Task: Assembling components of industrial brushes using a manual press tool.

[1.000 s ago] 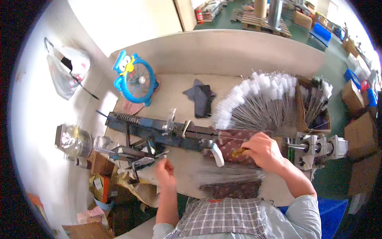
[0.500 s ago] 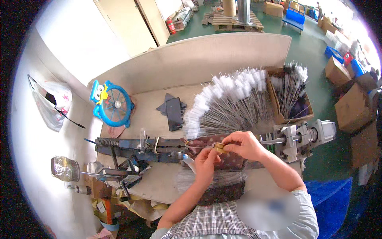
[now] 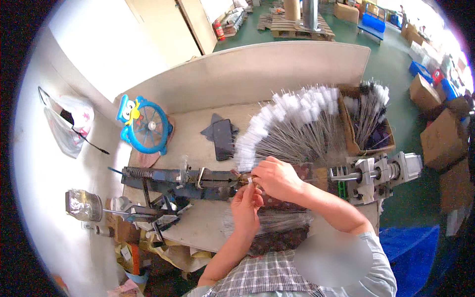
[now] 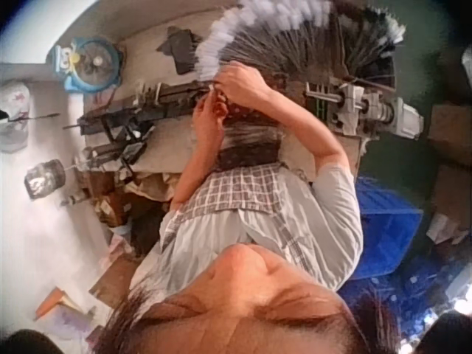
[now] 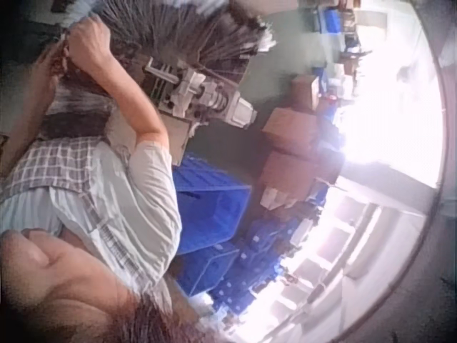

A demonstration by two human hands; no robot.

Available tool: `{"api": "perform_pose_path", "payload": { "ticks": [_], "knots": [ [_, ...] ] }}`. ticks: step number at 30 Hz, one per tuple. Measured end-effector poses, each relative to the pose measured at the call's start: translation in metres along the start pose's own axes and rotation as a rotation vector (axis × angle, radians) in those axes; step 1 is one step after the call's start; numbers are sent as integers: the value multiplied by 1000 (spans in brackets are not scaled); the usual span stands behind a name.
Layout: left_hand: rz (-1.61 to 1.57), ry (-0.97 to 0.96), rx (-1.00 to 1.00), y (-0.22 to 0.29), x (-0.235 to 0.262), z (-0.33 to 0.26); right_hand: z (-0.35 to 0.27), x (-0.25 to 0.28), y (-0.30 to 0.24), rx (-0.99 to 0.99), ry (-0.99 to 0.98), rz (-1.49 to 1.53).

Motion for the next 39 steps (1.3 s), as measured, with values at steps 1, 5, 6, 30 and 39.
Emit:
{"api": "perform_pose_path", "payload": {
  "ticks": [1,5,6,30,39],
  "knots": [
    [-13,9,-1,0,3,0,-3,12,-1,-25,33,17],
    [101,-62,-1,1,4,0,-1,15,6,-131,-30,191],
    [152,-86,31,-1,2,1,0,13,7,-141,-31,173],
    [-231,27,-56,-2,-5,5,-31,26,-7,-60,290,1],
    [-295,-2,-32,-1,-5,7,-23,26,-18,-92,300,36]
  ]
}}
Point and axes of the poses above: each hand's wrist, its own z-axis towards the middle knuckle, its own x-axis out of the back of the hand, y = z × x, the point moved 8 cm from there along z, towards the middle knuckle, and after that the axes turned 8 degrees about -z, right-handed, at the moved point
